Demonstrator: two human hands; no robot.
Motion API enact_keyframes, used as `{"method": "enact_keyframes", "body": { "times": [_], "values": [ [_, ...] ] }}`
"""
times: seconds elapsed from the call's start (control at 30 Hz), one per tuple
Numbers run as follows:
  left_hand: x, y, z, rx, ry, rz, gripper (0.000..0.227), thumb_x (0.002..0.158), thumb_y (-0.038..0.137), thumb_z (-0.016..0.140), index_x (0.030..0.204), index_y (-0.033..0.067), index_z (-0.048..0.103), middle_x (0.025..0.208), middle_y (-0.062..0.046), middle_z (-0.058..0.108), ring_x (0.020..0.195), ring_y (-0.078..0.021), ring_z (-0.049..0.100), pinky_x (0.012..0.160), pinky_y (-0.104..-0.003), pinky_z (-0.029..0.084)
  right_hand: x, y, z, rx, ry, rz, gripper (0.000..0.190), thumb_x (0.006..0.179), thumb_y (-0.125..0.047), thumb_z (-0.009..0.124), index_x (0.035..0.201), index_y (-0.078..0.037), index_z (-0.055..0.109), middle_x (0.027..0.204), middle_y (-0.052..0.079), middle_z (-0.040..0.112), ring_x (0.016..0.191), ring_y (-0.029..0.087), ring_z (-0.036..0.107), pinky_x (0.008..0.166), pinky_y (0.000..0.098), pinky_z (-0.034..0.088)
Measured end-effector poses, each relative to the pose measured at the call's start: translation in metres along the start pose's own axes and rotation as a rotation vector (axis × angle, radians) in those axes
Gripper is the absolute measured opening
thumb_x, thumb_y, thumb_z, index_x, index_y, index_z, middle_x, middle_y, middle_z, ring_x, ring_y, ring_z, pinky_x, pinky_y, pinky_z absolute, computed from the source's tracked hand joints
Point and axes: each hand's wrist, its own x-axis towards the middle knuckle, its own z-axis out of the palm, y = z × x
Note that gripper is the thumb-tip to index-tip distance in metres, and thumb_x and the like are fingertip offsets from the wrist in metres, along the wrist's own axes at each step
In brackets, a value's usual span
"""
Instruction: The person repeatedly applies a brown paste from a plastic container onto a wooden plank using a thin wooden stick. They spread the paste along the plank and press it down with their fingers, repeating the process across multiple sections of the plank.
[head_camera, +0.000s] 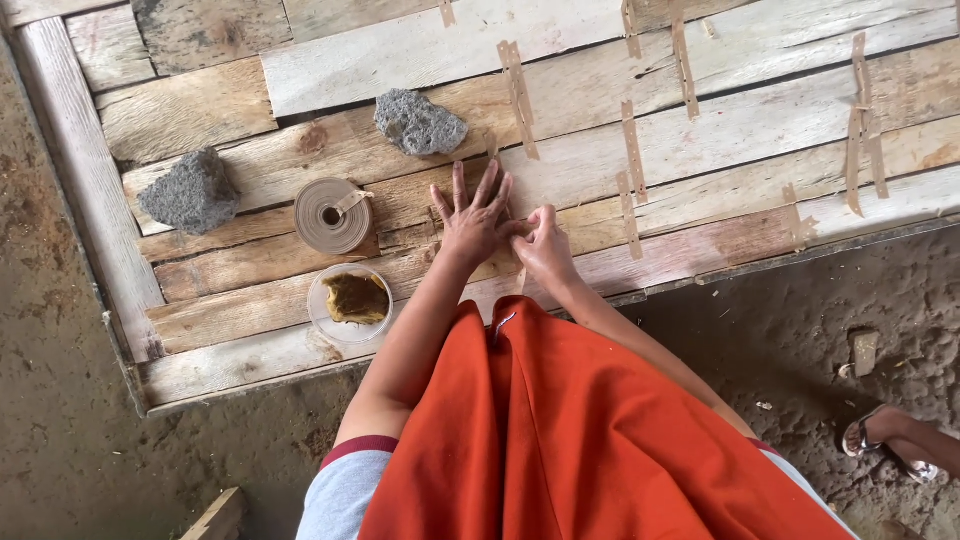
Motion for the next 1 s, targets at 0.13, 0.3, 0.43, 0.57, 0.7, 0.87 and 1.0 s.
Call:
{"method": "enact_keyframes", "body": {
  "times": [0.13, 0.3, 0.43, 0.57, 0.7, 0.87, 1.0],
  "values": [
    [0.0, 0.0, -0.003, 0.002, -0.005, 0.016, 0.09, 0.091, 0.068, 0.06, 0.164, 0.0368, 0.019, 0.173, 0.008, -0.001, 0.154, -0.0447, -0.016, 0.114, -0.082, -0.002, 0.005, 0.01, 0.003, -0.063, -0.026, 0.004, 0.039, 0.078, -0.03, 0.069, 0.107, -0.021, 0.044, 0.07, 0.002, 0.071, 0.082, 0.029, 0.075, 0.077, 0.0446, 0.057],
    [0.004, -0.006, 0.002, 0.006, -0.087, 0.029, 0.105, 0.083, 0.071, 0.067, 0.165, 0.0352, 0.013, 0.173, 0.007, -0.008, 0.152, -0.0471, -0.02, 0.113, -0.083, -0.005, 0.0, 0.007, -0.001, -0.048, -0.079, 0.018, 0.04, 0.078, -0.025, 0.068, 0.11, -0.02, 0.044, 0.078, 0.005, 0.073, 0.089, 0.032, 0.074, 0.081, 0.0462, 0.055],
    [0.0, -0.001, -0.009, 0.029, -0.099, 0.029, 0.107, 0.082, 0.067, 0.071, 0.165, 0.0335, 0.013, 0.173, 0.005, -0.008, 0.152, -0.0477, -0.02, 0.113, -0.082, -0.003, 0.002, 0.015, 0.004, -0.007, -0.06, 0.036, 0.043, 0.076, -0.024, 0.07, 0.11, -0.021, 0.044, 0.076, 0.003, 0.072, 0.085, 0.027, 0.074, 0.08, 0.0416, 0.055],
    [-0.002, 0.001, -0.014, 0.012, -0.104, 0.032, 0.106, 0.084, 0.065, 0.072, 0.166, 0.032, 0.014, 0.173, 0.004, -0.007, 0.152, -0.0479, -0.02, 0.114, -0.082, -0.003, 0.001, 0.017, 0.008, 0.0, -0.033, 0.028, 0.038, 0.081, -0.021, 0.067, 0.11, -0.019, 0.043, 0.078, 0.006, 0.073, 0.087, 0.031, 0.074, 0.08, 0.0455, 0.054],
    [-0.001, 0.001, -0.014, 0.012, -0.098, 0.033, 0.107, 0.083, 0.066, 0.071, 0.166, 0.0309, 0.014, 0.173, 0.003, -0.005, 0.152, -0.0477, -0.02, 0.114, -0.081, -0.004, -0.003, 0.009, 0.006, -0.044, -0.016, -0.018, 0.036, 0.085, -0.017, 0.067, 0.109, -0.019, 0.042, 0.08, 0.008, 0.073, 0.09, 0.035, 0.074, 0.081, 0.0489, 0.054],
    [-0.002, 0.002, -0.015, 0.018, -0.111, 0.031, 0.108, 0.082, 0.067, 0.072, 0.166, 0.032, 0.013, 0.173, 0.004, -0.007, 0.152, -0.0474, -0.02, 0.114, -0.081, -0.003, -0.023, -0.015, -0.001, -0.14, -0.052, -0.13, 0.029, 0.092, -0.009, 0.059, 0.113, -0.015, 0.039, 0.088, 0.02, 0.073, 0.096, 0.047, 0.07, 0.086, 0.0582, 0.051],
    [-0.002, 0.004, -0.018, 0.037, -0.114, 0.038, 0.104, 0.085, 0.061, 0.072, 0.166, 0.0318, 0.013, 0.173, 0.003, -0.007, 0.152, -0.0479, -0.021, 0.113, -0.082, -0.002, -0.013, 0.001, 0.011, -0.258, -0.039, -0.232, 0.028, 0.095, -0.009, 0.055, 0.115, -0.017, 0.037, 0.095, 0.024, 0.071, 0.093, 0.048, 0.07, 0.085, 0.0581, 0.053]
  ]
}}
